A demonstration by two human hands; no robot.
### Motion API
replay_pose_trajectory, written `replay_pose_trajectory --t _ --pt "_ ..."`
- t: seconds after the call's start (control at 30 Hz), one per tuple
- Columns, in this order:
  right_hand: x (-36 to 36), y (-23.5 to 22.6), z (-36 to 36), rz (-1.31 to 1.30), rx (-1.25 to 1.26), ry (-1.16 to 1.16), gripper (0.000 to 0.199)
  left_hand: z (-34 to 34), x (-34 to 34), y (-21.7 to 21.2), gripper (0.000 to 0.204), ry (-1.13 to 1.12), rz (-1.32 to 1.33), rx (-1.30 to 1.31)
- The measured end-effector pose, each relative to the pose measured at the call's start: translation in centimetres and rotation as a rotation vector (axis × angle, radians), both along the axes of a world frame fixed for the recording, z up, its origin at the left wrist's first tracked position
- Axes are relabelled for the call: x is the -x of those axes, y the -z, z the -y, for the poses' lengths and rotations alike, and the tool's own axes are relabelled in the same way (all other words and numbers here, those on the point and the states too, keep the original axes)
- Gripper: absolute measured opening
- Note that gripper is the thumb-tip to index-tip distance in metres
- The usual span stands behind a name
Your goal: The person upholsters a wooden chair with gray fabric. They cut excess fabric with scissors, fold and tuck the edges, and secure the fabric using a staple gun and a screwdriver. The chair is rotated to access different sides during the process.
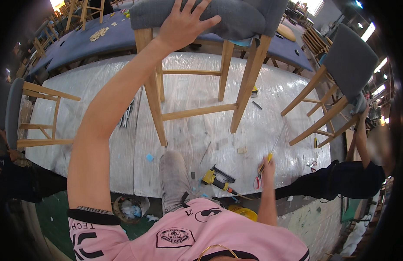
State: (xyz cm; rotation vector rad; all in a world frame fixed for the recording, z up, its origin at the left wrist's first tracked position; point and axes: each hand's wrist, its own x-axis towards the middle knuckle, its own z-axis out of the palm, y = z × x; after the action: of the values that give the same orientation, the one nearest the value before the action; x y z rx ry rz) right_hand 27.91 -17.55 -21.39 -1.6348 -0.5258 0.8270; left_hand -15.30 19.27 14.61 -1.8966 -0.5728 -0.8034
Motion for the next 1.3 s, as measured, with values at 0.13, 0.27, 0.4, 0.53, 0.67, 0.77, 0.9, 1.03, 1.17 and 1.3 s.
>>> replay_pose_trajectory --t 0.13,0.27,0.4,0.53,0.67,0.77,0.9,1.03,1.17,1.3 --pt "2.5 14.5 15.6 -0.968 0.173 0.742 0.042 0.5 1.0 -0.7 0.023 0.142 -0.017 0.062" --pt "7.8 14.2 18.7 -0.866 0.202 0.755 0.041 1.5 1.0 -1.1 0.013 0.150 -0.077 0.121" --pt "10.8 5.3 9.4 -0.314 -0.022 0.420 0.027 0.9 2.2 -1.5 0.024 0.212 0.109 0.422" --pt "10.3 -8.2 -0.3 -0.009 -0.025 -0.295 0.037 2.3 0.9 -3.6 0.042 0.176 0.289 0.450" --pt "12.3 -20.3 -7.2 0.676 -0.092 -0.687 0.042 0.2 0.9 -3.7 0.054 0.132 0.334 0.261" --pt "13.5 -25.8 -11.1 0.993 -0.324 -0.641 0.041 0.0 0.5 -3.8 0.053 0.106 0.395 0.372" --pt "13.1 -32.9 -14.4 1.221 -0.343 -0.549 0.040 -0.3 0.3 -3.2 0.051 0.137 0.432 0.370" --pt "12.4 -36.5 -15.9 1.425 -0.243 -0.529 0.041 0.2 0.7 -3.0 0.050 0.191 0.453 0.357" --pt "12.9 -38.5 -15.9 1.446 -0.191 -0.529 0.038 0.5 0.5 -3.0 0.049 0.186 0.452 0.353" --pt "12.7 -38.9 -16.2 1.540 -0.215 -0.506 0.037 0.7 0.5 -3.1 0.049 0.154 0.450 0.388"
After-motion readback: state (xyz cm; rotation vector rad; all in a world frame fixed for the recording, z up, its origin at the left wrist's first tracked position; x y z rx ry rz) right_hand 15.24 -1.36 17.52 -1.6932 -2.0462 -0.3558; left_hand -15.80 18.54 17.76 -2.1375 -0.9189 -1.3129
